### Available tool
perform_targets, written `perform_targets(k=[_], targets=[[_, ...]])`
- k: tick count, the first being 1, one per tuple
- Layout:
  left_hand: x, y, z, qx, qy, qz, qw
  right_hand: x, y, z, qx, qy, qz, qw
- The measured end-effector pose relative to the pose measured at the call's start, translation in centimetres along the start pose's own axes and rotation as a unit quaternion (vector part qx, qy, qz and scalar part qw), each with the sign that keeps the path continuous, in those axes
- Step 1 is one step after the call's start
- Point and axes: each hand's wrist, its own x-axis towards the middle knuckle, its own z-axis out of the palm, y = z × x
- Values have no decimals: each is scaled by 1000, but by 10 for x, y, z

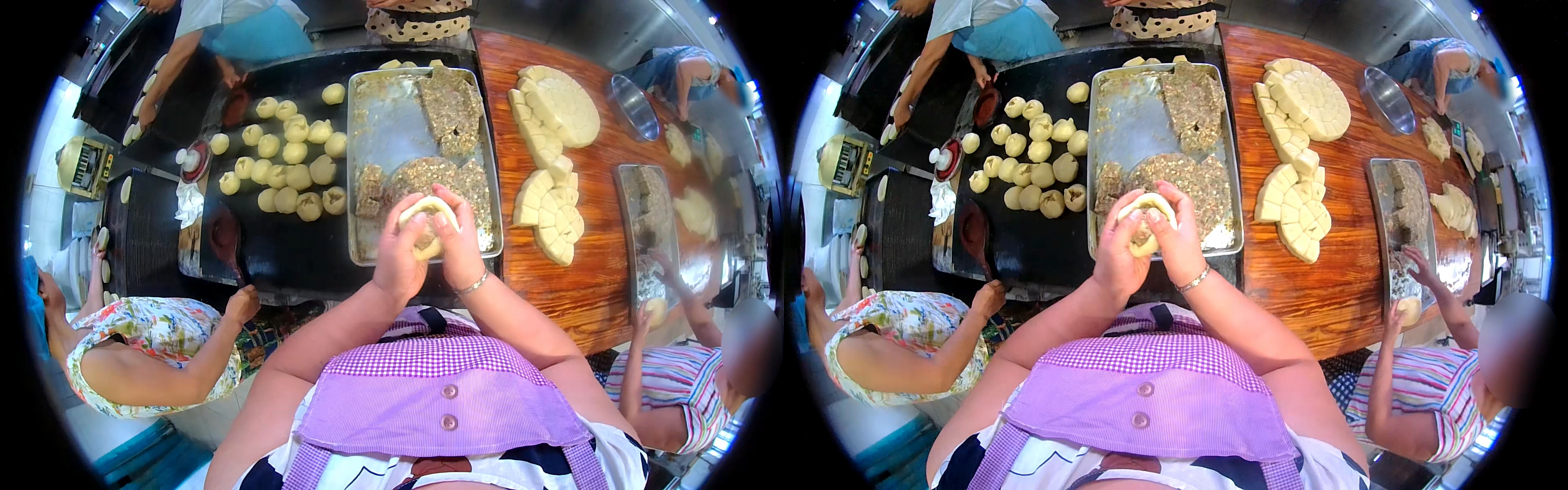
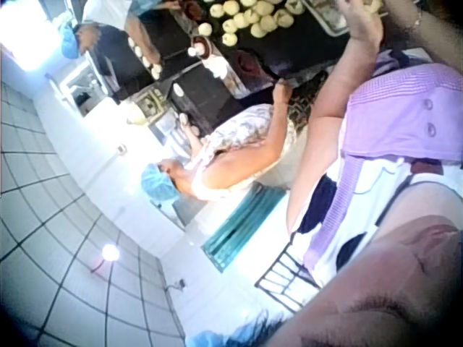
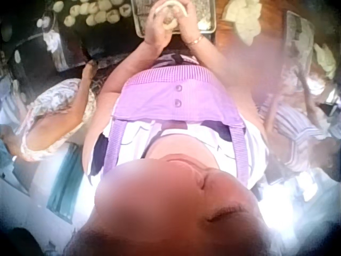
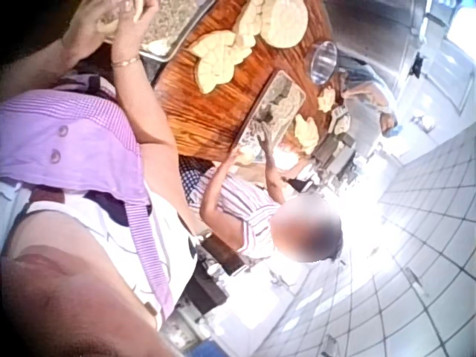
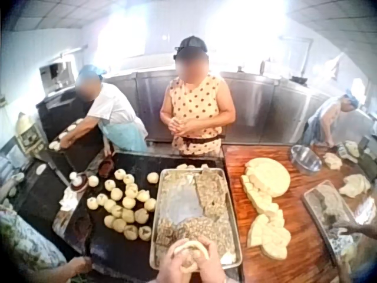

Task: The person flattens pieces of dough, adds filling from a metal tray by hand, and pinches the edges together to form filled dough balls.

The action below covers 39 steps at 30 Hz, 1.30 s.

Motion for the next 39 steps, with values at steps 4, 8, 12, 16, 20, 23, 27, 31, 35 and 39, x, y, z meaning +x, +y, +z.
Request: perform_targets(k=[4,8,12,16,20,23,27,31,35,39], targets=[[-5,-16,-2,83,44,38,995,-12,0,14,-69,11,-18,997],[13,-23,-16,314,62,98,942,-6,16,12,-123,68,-1,990],[16,-1,-1,134,0,74,988,8,1,22,56,133,39,989],[2,3,0,59,-17,50,997,-7,-1,15,-39,21,-1,999],[-1,-3,3,144,54,72,985,-8,-8,21,-13,20,78,997],[4,-9,1,278,58,124,951,-12,9,18,-34,36,46,998],[18,-1,-3,320,-13,178,930,-5,4,18,-17,80,56,995],[22,7,-1,76,26,96,992,6,-9,25,57,79,89,991],[13,-3,0,188,28,130,973,-3,2,24,-62,51,65,995],[13,-5,-3,306,14,197,931,-6,1,28,-123,47,-12,991]])
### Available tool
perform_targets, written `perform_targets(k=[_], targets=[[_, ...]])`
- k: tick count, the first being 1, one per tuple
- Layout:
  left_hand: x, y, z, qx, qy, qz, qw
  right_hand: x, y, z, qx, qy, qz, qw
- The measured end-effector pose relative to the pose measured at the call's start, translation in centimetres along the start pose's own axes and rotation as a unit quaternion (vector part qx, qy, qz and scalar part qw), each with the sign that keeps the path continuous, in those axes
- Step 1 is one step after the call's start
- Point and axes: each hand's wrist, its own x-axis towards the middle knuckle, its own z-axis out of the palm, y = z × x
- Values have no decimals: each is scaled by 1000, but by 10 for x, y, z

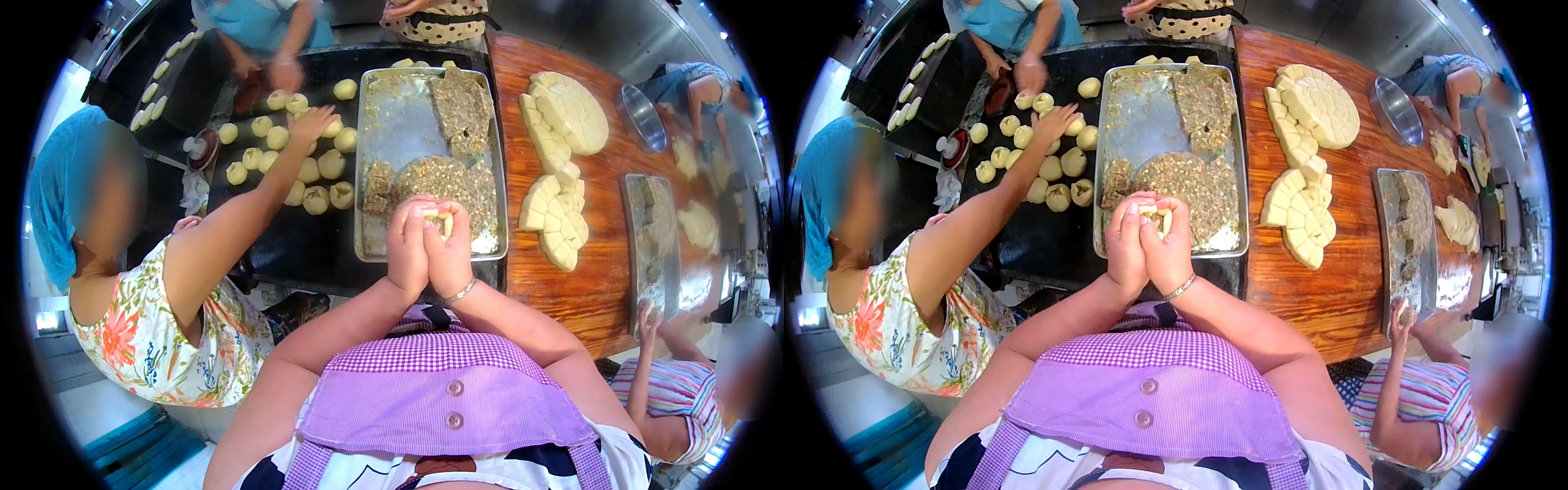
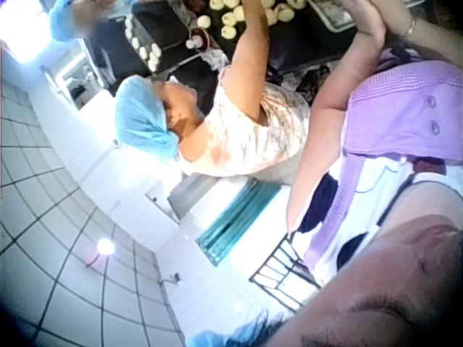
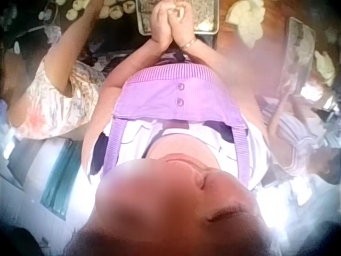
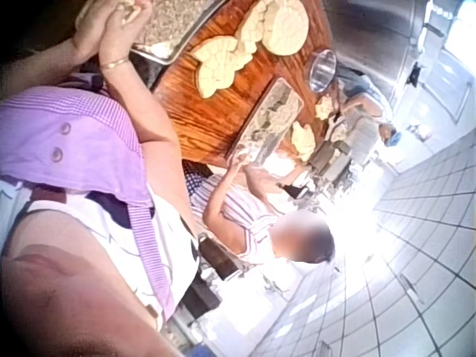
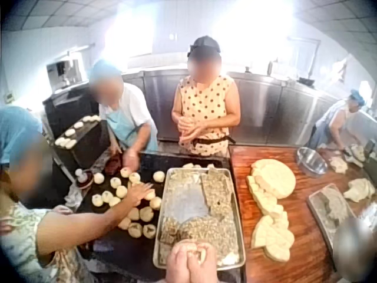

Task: The person flattens pieces of dough, adds filling from a metal tray by hand, and pinches the edges together to form filled dough balls.

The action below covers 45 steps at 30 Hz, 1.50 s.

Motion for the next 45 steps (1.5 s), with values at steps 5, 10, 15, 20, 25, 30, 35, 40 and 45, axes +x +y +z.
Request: perform_targets(k=[5,10,15,20,25,30,35,40,45], targets=[[8,20,-7,-157,36,-177,971,-2,-4,-15,-156,-98,-120,976],[2,21,-7,-358,15,-290,887,10,-24,-40,-100,-199,-105,969],[9,5,-11,36,8,-95,995,6,5,-26,-116,-146,-74,980],[13,-13,-51,151,-220,22,963,10,9,-22,21,-131,101,986],[21,-18,-72,98,-295,-9,950,12,8,-15,-42,-169,66,983],[20,22,-76,-33,-270,-14,962,16,-12,-5,151,-159,134,966],[26,-2,-90,255,-273,119,920,17,8,-6,316,-223,429,816],[29,2,-103,265,-282,53,921,17,24,-11,297,-286,383,826],[4,4,-93,148,-220,81,961,-5,22,8,72,-234,143,959]])
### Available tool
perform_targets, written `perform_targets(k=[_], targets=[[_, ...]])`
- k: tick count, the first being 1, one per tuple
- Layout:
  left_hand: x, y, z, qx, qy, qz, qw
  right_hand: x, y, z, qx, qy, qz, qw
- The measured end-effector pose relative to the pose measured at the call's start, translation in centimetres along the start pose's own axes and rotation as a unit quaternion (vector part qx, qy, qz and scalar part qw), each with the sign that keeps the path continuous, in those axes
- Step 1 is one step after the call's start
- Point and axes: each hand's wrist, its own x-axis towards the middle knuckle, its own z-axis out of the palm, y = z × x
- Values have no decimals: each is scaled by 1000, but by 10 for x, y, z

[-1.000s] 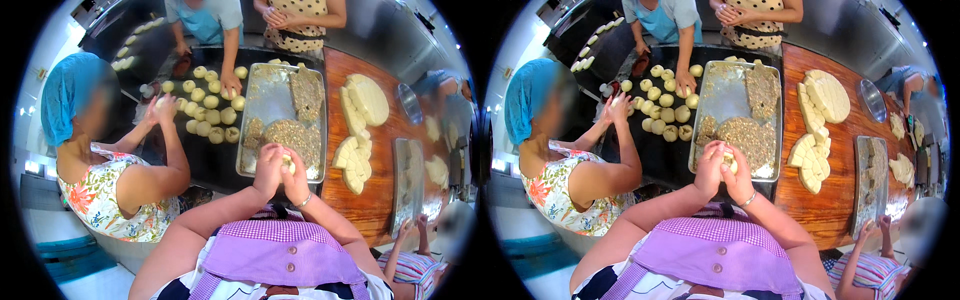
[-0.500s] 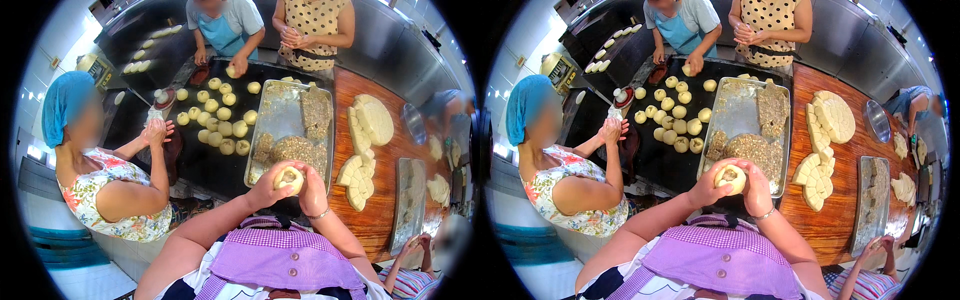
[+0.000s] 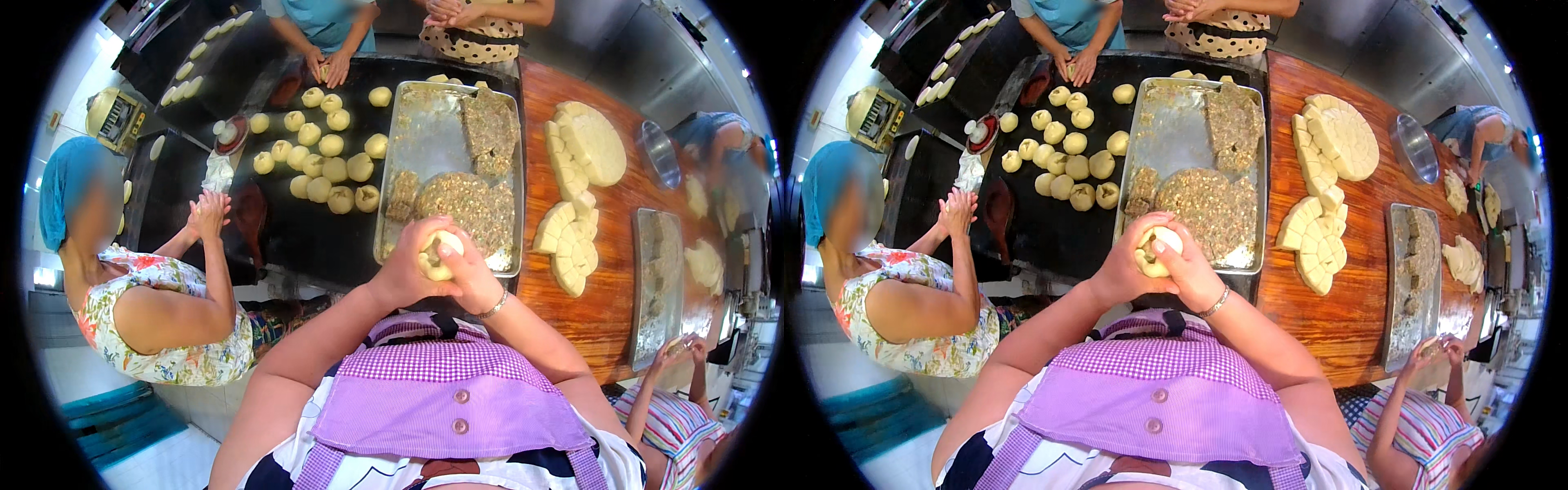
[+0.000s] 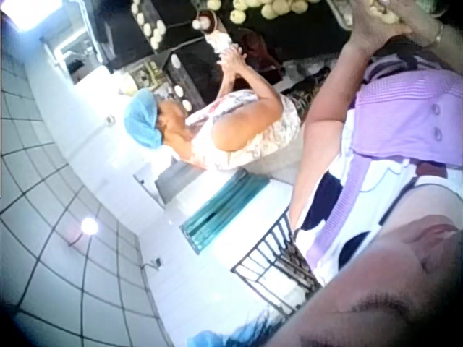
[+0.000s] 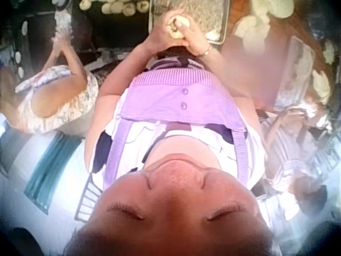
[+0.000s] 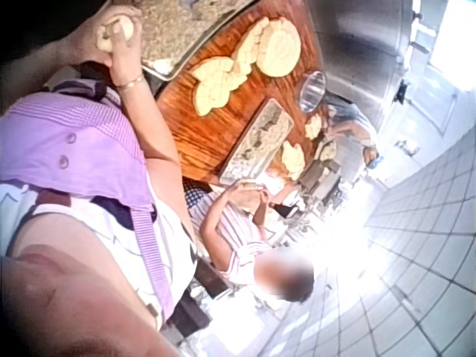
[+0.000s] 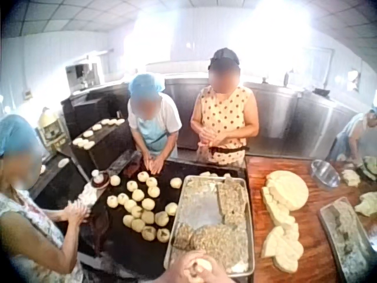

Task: The person flattens pieces of dough, adds filling from a metal tray by hand, and pinches the edges together to form filled dough balls.

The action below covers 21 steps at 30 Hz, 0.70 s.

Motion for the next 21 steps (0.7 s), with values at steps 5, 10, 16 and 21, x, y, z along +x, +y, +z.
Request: perform_targets(k=[5,10,16,21], targets=[[5,22,-11,-3,-67,65,996,-13,-29,-2,266,-136,134,945],[3,17,-12,173,-63,67,981,-12,-16,-17,278,-150,127,940],[-6,35,0,163,-74,69,982,-29,-24,5,106,-70,36,991],[-2,58,-8,196,-140,119,963,-36,-40,2,290,-153,98,940]])
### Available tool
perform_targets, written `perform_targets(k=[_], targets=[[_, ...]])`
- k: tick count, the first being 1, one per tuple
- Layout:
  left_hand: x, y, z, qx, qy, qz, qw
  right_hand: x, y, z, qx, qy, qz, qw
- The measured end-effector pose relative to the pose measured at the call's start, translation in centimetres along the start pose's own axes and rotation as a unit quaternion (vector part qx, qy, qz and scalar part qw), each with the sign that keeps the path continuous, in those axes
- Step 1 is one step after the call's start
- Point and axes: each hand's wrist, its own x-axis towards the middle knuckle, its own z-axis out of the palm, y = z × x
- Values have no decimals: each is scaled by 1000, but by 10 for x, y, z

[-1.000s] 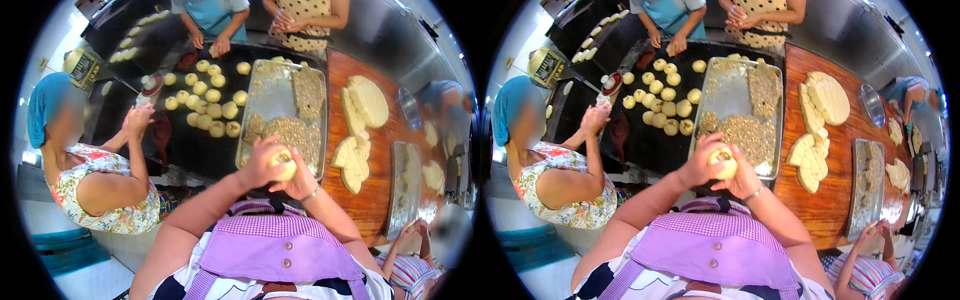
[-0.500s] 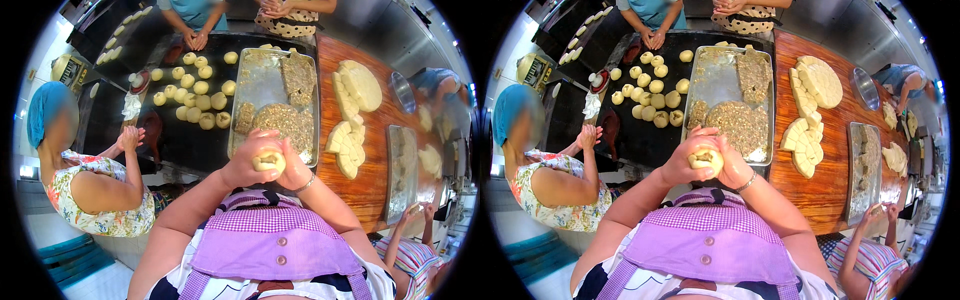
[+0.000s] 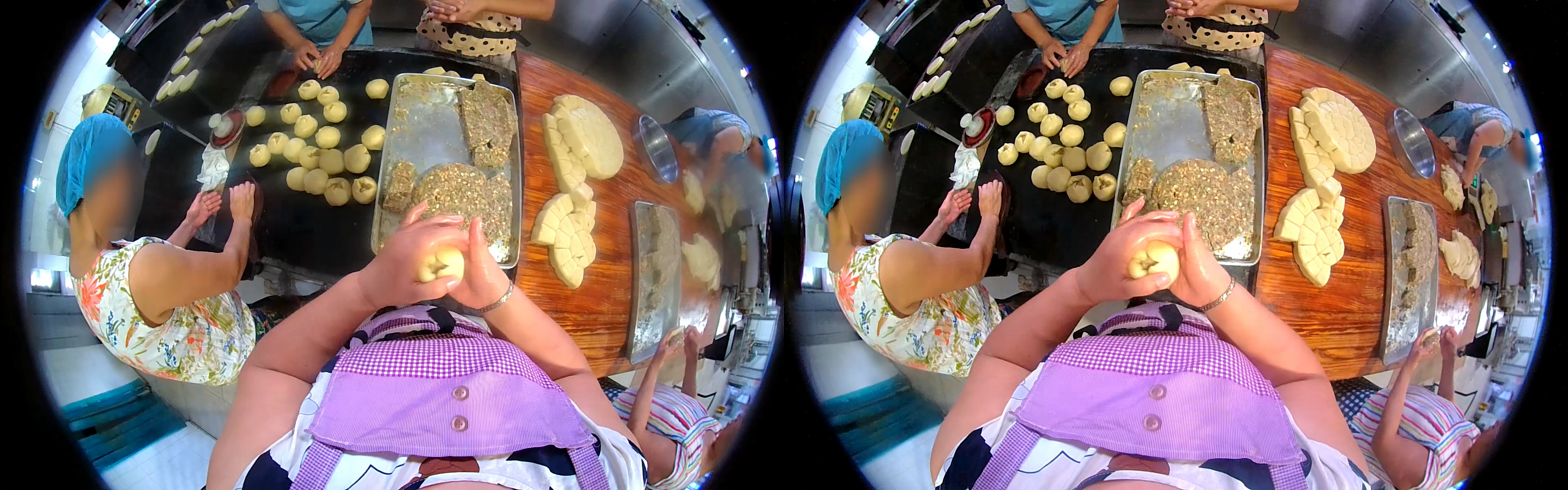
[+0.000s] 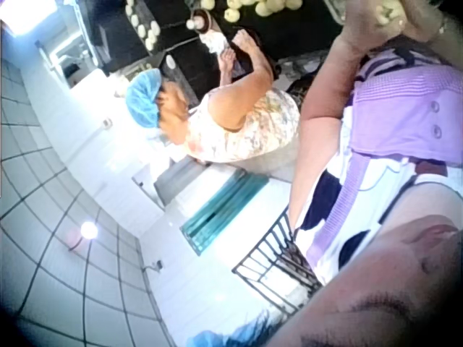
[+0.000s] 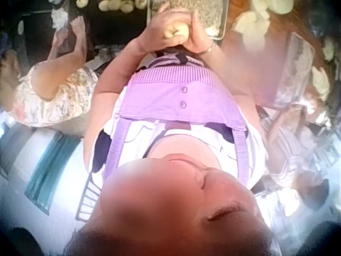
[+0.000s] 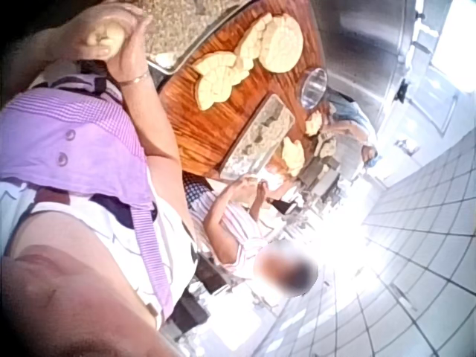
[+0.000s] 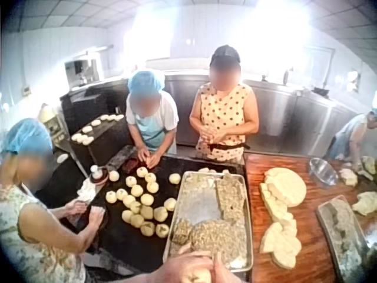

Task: The person flattens pieces of dough, adds filling from a metal tray by hand, and pinches the edges together to form filled dough balls.

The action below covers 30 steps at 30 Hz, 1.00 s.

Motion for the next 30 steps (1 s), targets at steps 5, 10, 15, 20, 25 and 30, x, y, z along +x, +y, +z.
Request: perform_targets(k=[5,10,15,20,25,30], targets=[[-11,-3,22,87,160,-96,979,6,10,-16,-62,63,-54,995],[-16,-5,44,-12,186,19,982,2,21,-9,-160,114,-86,977],[-16,1,24,6,134,48,990,-6,-2,2,-97,-39,5,995],[-16,11,31,48,123,10,991,-20,8,-12,-53,-22,14,998],[-22,19,61,49,210,-4,977,-30,13,-5,-105,20,-50,993],[-12,24,63,-20,195,61,979,-29,8,-7,-21,56,-60,996]])
